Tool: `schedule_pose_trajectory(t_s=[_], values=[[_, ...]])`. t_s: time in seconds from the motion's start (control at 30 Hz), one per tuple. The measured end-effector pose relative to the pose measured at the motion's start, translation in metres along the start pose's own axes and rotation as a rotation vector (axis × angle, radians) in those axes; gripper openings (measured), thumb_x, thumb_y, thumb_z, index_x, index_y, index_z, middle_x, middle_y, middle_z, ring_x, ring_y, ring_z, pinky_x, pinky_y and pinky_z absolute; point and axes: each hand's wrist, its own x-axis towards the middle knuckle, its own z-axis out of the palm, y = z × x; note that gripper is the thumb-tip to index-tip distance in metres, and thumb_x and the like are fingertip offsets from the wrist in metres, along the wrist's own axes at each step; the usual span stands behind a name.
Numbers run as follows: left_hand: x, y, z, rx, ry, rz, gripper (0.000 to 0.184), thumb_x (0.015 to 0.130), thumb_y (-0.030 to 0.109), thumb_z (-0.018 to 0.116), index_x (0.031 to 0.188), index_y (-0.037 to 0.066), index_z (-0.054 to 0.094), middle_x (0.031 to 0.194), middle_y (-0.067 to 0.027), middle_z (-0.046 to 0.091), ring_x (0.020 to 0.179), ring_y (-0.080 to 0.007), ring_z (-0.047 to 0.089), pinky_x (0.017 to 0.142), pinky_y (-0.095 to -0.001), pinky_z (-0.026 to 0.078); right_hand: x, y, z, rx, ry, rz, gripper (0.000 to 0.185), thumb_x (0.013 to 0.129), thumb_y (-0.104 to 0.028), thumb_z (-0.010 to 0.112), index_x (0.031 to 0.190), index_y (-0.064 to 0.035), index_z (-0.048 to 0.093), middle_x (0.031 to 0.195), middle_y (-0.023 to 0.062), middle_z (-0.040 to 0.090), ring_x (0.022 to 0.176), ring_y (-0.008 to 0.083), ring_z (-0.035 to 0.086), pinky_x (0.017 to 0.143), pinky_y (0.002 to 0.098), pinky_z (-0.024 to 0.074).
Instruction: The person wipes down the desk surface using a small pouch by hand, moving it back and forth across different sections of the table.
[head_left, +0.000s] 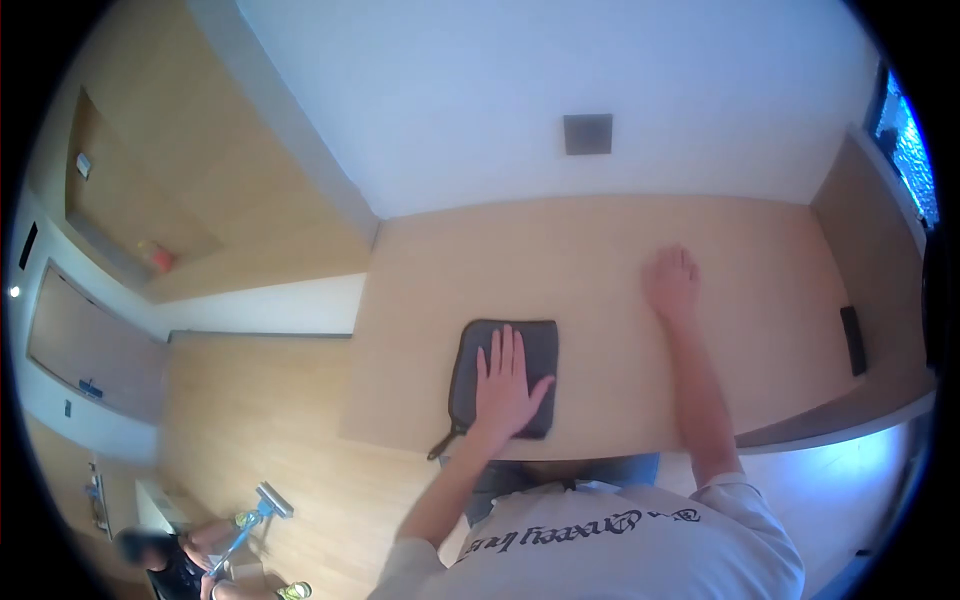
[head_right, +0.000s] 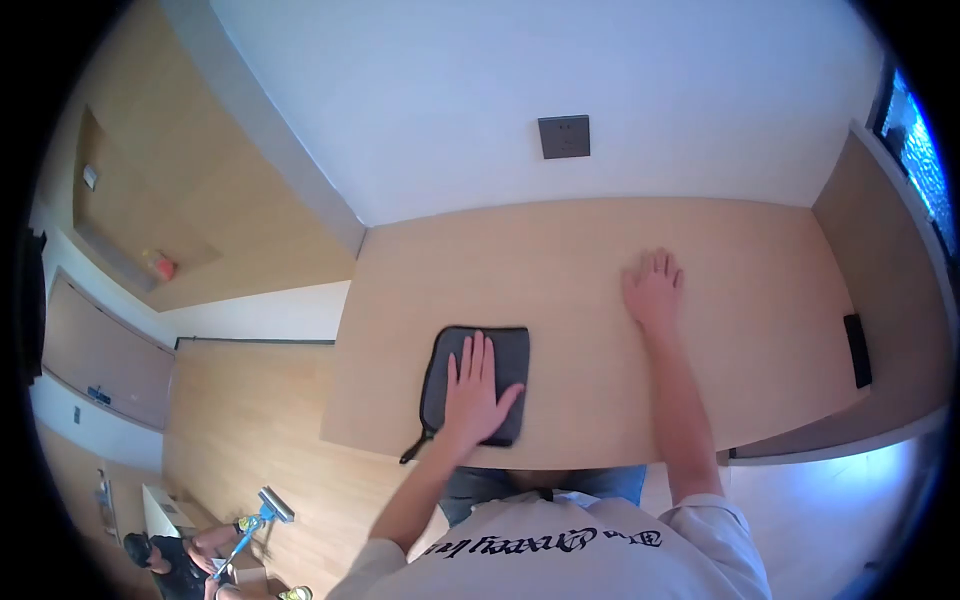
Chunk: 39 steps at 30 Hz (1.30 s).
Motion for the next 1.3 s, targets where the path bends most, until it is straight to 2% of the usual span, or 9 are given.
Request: schedule_pose_trajectory(t_s=[0.07, 0.3, 0.37, 0.4, 0.53, 0.7, 0.93, 1.1, 1.3], values=[[0.032, -0.012, 0.006, 0.023, 0.057, 0.023, 0.084, 0.090, 0.052, 0.049, 0.145, -0.006, 0.021, 0.154, -0.0204, 0.017, 0.144, -0.0338, 0.014, 0.115, -0.0507, 0.011, -0.005, -0.007, 0.000, -0.045, -0.004, 0.000, 0.058, 0.089, -0.040, 0.050, 0.134, -0.0022, 0.045, 0.144, 0.0210, 0.037, 0.137, 0.0367, 0.028, 0.111, 0.0520, 0.0203], [0.203, -0.050, 0.021, -0.029, 0.076, -0.070, 0.079, 0.093, 0.054, 0.040, 0.146, -0.003, 0.025, 0.154, -0.0180, 0.020, 0.144, -0.0316, 0.014, 0.116, -0.0506, 0.010, 0.006, -0.004, -0.013, -0.010, -0.069, 0.017, 0.058, 0.089, -0.040, 0.050, 0.135, -0.0043, 0.045, 0.143, 0.0204, 0.039, 0.137, 0.0375, 0.029, 0.112, 0.0525, 0.0196], [0.228, -0.048, 0.022, 0.011, 0.091, -0.260, 0.077, 0.094, 0.054, 0.038, 0.146, -0.001, 0.024, 0.155, -0.0163, 0.020, 0.144, -0.0311, 0.014, 0.116, -0.0517, 0.010, 0.016, -0.003, -0.008, -0.011, -0.035, 0.016, 0.058, 0.088, -0.041, 0.050, 0.135, -0.0068, 0.045, 0.144, 0.0197, 0.038, 0.137, 0.0371, 0.028, 0.112, 0.0529, 0.0198], [0.231, -0.046, 0.021, 0.003, 0.102, -0.265, 0.077, 0.094, 0.054, 0.038, 0.146, -0.001, 0.024, 0.155, -0.0163, 0.020, 0.144, -0.0311, 0.014, 0.116, -0.0517, 0.010, 0.022, -0.003, -0.006, -0.015, -0.026, 0.005, 0.058, 0.088, -0.041, 0.050, 0.135, -0.0068, 0.045, 0.144, 0.0197, 0.038, 0.137, 0.0371, 0.028, 0.112, 0.0529, 0.0198], [0.194, -0.056, 0.036, 0.038, 0.053, -0.100, 0.076, 0.094, 0.053, 0.038, 0.147, 0.001, 0.024, 0.155, -0.0157, 0.021, 0.144, -0.0314, 0.016, 0.115, -0.0526, 0.011, 0.021, -0.003, 0.020, 0.005, -0.118, 0.013, 0.057, 0.089, -0.043, 0.050, 0.136, -0.0101, 0.046, 0.147, 0.0187, 0.035, 0.139, 0.0366, 0.026, 0.112, 0.0536, 0.0190], [0.058, -0.035, 0.023, 0.076, 0.067, 0.005, 0.073, 0.093, 0.049, 0.045, 0.146, 0.001, 0.028, 0.154, -0.0164, 0.023, 0.143, -0.0325, 0.019, 0.114, -0.0529, 0.014, 0.017, -0.005, 0.020, -0.015, -0.164, 0.023, 0.058, 0.089, -0.043, 0.049, 0.138, -0.0116, 0.045, 0.149, 0.0185, 0.032, 0.141, 0.0356, 0.023, 0.113, 0.0531, 0.0176], [-0.085, -0.012, -0.016, -0.060, 0.052, -0.191, 0.074, 0.088, 0.041, 0.057, 0.146, 0.003, 0.029, 0.153, -0.0159, 0.024, 0.142, -0.0330, 0.021, 0.114, -0.0527, 0.013, 0.007, -0.003, 0.016, -0.049, -0.134, 0.046, 0.058, 0.089, -0.042, 0.051, 0.138, -0.0116, 0.046, 0.149, 0.0183, 0.033, 0.141, 0.0338, 0.023, 0.114, 0.0515, 0.0170], [-0.053, -0.020, -0.013, 0.022, -0.019, -0.112, 0.078, 0.089, 0.043, 0.056, 0.146, -0.001, 0.024, 0.154, -0.0192, 0.019, 0.143, -0.0346, 0.016, 0.114, -0.0528, 0.012, 0.001, -0.004, 0.016, -0.008, -0.099, 0.058, 0.057, 0.089, -0.041, 0.051, 0.137, -0.0108, 0.047, 0.147, 0.0185, 0.035, 0.140, 0.0346, 0.025, 0.114, 0.0515, 0.0172], [0.084, -0.055, 0.028, 0.062, 0.023, 0.081, 0.076, 0.091, 0.049, 0.048, 0.146, 0.000, 0.026, 0.154, -0.0181, 0.021, 0.143, -0.0334, 0.016, 0.115, -0.0521, 0.013, 0.004, -0.012, 0.023, 0.010, -0.100, 0.054, 0.056, 0.088, -0.039, 0.052, 0.135, -0.0084, 0.047, 0.146, 0.0207, 0.036, 0.139, 0.0362, 0.026, 0.113, 0.0522, 0.0176]])
